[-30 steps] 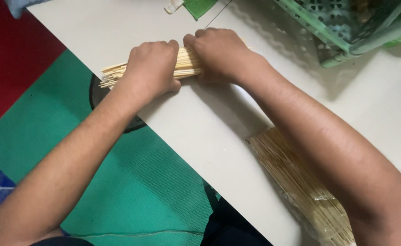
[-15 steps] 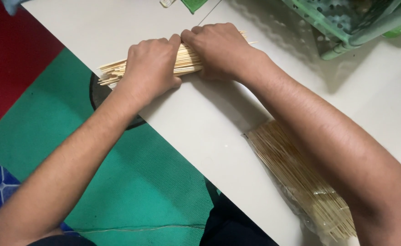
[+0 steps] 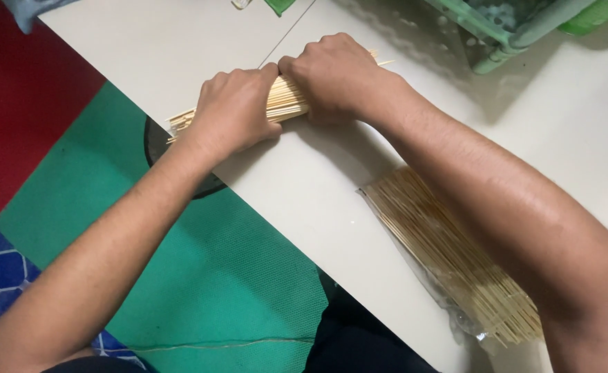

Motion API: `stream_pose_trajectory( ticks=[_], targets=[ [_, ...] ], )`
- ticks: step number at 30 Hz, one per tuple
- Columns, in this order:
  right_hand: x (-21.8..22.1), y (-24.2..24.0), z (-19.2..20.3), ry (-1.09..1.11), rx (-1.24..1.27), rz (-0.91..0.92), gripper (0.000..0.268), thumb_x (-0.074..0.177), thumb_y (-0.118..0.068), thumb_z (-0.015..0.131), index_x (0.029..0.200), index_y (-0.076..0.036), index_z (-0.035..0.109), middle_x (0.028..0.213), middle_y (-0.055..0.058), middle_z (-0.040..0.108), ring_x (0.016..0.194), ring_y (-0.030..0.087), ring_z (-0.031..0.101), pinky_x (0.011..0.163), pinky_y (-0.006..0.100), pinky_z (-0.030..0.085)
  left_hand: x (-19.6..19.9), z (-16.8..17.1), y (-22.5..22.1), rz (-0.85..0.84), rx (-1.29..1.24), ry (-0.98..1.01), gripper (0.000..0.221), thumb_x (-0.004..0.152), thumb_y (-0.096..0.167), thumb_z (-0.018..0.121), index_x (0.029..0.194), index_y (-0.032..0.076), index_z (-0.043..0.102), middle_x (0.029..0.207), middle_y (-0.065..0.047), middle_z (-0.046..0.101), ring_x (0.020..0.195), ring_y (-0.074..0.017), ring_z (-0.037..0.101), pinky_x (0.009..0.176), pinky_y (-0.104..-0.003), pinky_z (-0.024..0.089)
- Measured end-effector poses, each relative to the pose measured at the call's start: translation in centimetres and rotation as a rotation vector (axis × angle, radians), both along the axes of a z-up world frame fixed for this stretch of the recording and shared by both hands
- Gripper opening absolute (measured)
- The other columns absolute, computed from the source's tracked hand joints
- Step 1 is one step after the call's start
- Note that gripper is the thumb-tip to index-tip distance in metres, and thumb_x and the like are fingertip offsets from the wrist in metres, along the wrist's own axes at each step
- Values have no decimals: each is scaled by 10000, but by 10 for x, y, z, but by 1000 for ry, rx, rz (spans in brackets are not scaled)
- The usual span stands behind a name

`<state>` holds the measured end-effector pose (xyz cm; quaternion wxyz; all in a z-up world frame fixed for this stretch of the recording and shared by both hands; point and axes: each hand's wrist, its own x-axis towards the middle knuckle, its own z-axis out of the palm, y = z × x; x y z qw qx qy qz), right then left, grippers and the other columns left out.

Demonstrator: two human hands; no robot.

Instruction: The person places small pieces of food onto wooden skewers by hand, organizes the finished skewers in a container, and sorts bundles of unused skewers on the table.

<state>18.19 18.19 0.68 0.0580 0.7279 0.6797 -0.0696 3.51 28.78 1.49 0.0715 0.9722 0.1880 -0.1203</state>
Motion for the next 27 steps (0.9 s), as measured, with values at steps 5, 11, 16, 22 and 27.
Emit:
stream_pose_trajectory(
  ticks=[5, 11, 16, 22, 27],
  targets=[
    [4, -9, 1, -24, -9, 17, 273, 767, -277, 638, 1002, -139, 630, 815, 135, 729, 713, 407, 704, 652, 504, 528, 4, -9, -9, -10, 53, -30, 611, 713, 290, 779, 1248, 98, 555, 946, -167, 723, 868, -499, 667, 693, -577, 519],
    [7, -38, 9, 1, -35, -33, 352, 825, -438, 644, 1012, -139, 657, 854, 167, 737, 761, 439, 701, 680, 521, 517, 14, -9, -30, -100, 74, -46, 659, 729, 370, 793, 1278, 86, 565, 911, -164, 728, 835, -466, 680, 678, -561, 532],
    [17, -67, 9, -6, -31, -65, 306, 788, -366, 664, 1019, -165, 656, 856, 144, 737, 777, 412, 703, 698, 507, 522, 27, -11, -52, -139, 90, -35, 655, 719, 375, 781, 1273, 108, 556, 912, -157, 729, 836, -451, 682, 679, -548, 528],
    [25, -113, 16, -15, -61, -159, 299, 774, -269, 646, 1047, -149, 665, 896, 156, 749, 818, 420, 719, 699, 509, 545, 49, -12, -88, -210, 60, -62, 648, 718, 374, 795, 1247, 83, 558, 904, -194, 718, 819, -491, 672, 671, -559, 523],
    [39, -152, 17, -4, -96, -275, 401, 760, -329, 704, 1110, -141, 650, 970, 164, 740, 866, 425, 709, 690, 518, 537, 74, -14, -119, -306, 61, -112, 566, 738, 397, 779, 1154, 79, 565, 872, -194, 716, 790, -480, 674, 652, -560, 519]
  ],
)
